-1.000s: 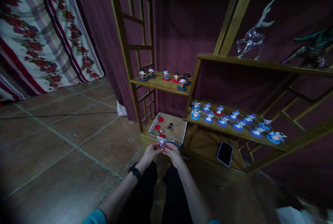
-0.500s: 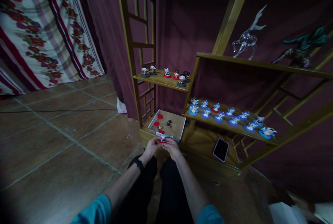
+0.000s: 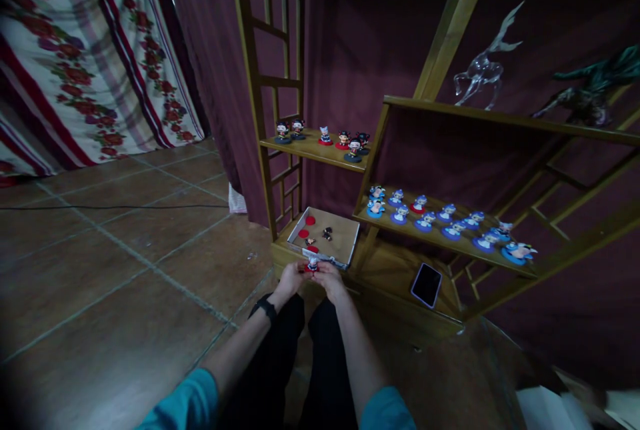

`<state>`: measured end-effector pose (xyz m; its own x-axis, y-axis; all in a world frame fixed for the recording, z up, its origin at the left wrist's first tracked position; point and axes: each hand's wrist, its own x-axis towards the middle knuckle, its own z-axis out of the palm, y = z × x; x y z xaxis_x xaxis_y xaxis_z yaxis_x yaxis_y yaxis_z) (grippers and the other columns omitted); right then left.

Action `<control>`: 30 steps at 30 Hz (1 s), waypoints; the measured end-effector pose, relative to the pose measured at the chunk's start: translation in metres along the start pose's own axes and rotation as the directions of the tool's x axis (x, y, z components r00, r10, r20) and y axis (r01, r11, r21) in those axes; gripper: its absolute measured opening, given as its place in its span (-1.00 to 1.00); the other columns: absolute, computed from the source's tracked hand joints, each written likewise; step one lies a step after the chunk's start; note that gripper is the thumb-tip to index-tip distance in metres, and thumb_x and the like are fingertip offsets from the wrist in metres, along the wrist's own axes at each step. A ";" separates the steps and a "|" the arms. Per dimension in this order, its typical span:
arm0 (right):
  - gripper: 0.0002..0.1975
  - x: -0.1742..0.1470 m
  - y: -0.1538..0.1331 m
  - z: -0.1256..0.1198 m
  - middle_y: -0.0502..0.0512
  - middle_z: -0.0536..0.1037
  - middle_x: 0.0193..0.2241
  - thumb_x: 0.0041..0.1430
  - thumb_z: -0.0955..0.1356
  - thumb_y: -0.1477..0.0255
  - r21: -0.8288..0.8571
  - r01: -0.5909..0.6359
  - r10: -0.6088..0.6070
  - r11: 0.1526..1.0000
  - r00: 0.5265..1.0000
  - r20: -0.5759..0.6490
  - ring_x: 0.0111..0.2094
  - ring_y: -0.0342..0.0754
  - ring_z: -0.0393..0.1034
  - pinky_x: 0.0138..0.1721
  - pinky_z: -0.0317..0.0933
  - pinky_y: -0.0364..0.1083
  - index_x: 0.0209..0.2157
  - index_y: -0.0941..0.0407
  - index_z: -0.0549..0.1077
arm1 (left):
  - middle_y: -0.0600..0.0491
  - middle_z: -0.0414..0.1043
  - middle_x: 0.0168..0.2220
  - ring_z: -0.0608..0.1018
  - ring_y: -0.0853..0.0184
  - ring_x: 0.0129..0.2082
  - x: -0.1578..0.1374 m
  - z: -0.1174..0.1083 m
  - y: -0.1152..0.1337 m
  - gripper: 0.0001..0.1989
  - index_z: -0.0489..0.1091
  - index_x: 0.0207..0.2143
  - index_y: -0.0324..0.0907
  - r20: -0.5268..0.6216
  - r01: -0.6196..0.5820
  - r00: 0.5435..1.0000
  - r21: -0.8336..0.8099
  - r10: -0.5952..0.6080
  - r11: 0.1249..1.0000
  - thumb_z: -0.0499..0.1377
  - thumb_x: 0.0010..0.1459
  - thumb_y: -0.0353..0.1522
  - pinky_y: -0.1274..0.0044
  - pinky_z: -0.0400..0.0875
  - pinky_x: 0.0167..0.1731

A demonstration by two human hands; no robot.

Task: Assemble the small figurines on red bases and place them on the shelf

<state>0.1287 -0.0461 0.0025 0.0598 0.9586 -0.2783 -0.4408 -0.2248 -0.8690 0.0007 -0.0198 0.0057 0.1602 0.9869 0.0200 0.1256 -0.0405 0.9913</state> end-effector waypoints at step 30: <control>-0.69 -0.006 -0.007 0.004 0.01 0.50 -0.37 -0.36 0.46 0.50 0.013 0.025 -0.026 1.000 0.999 0.044 -0.31 -0.08 0.43 -0.17 0.27 -0.01 -0.45 0.11 0.38 | 0.00 0.48 -0.50 0.47 0.40 -0.51 0.002 -0.007 -0.003 -0.69 0.43 -0.40 -0.32 0.152 0.212 0.975 -0.421 -0.162 0.882 0.30 -0.34 -0.50 0.56 0.32 -0.40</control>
<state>0.1279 -0.0496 0.0116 0.0316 0.9708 -0.2378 -0.4509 -0.1985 -0.8702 -0.0061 -0.0167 0.0041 0.2851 0.9449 -0.1607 -0.2677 0.2395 0.9333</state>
